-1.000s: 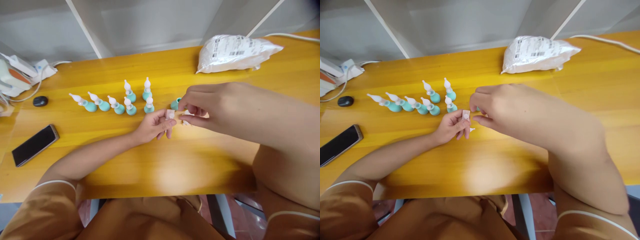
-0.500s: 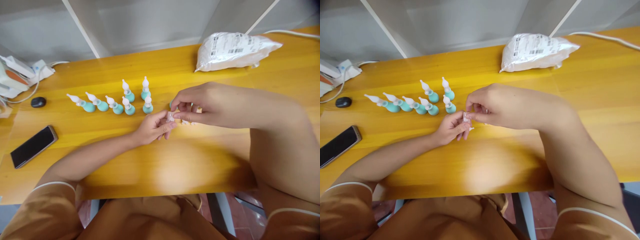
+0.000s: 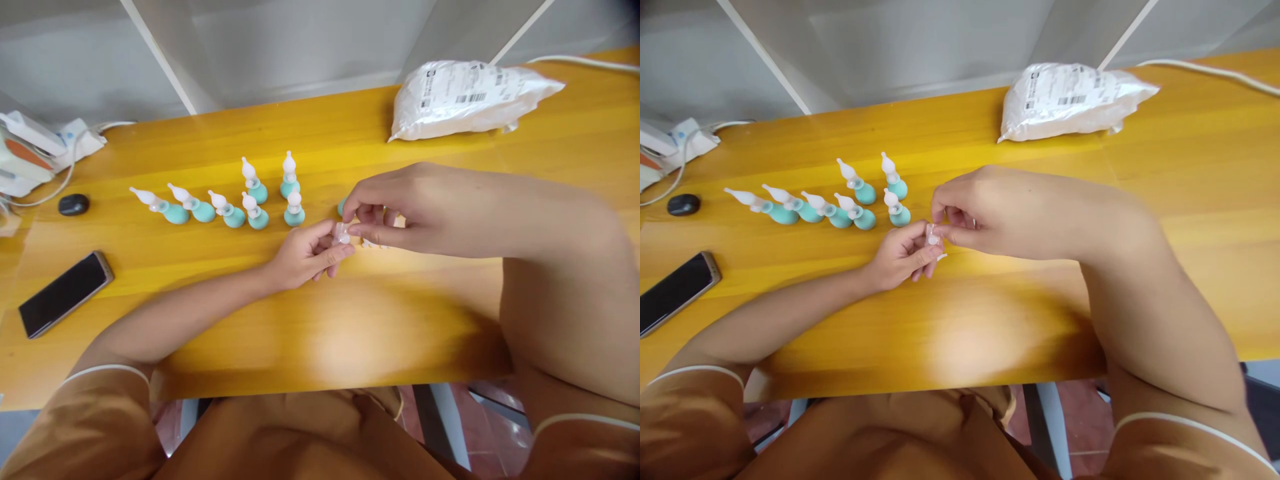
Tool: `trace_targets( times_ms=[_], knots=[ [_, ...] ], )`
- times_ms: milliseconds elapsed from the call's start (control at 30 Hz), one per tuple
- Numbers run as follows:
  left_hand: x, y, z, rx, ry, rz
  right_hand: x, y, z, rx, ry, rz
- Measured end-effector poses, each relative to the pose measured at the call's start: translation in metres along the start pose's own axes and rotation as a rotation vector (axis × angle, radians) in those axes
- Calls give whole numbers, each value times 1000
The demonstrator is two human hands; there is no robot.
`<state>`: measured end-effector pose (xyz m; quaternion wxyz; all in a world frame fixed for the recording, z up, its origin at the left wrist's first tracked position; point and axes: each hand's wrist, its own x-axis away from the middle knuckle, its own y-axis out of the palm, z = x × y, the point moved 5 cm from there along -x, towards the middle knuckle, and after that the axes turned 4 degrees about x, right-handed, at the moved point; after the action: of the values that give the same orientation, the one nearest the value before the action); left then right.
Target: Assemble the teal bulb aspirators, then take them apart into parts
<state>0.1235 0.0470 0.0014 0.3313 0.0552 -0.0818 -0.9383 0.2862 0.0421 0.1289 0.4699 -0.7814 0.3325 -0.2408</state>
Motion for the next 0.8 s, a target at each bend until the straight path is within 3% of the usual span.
trace_targets(
  times_ms=[333, 533, 800],
  knots=[
    [-1, 1, 4, -79, 49, 35, -4, 6, 1, -32, 71, -50],
    [-2, 3, 9, -83, 131, 35, -3, 10, 7, -27, 53, -4],
    [-2, -1, 3, -58, 17, 40, -4, 11, 10, -47, 70, 4]
  ],
)
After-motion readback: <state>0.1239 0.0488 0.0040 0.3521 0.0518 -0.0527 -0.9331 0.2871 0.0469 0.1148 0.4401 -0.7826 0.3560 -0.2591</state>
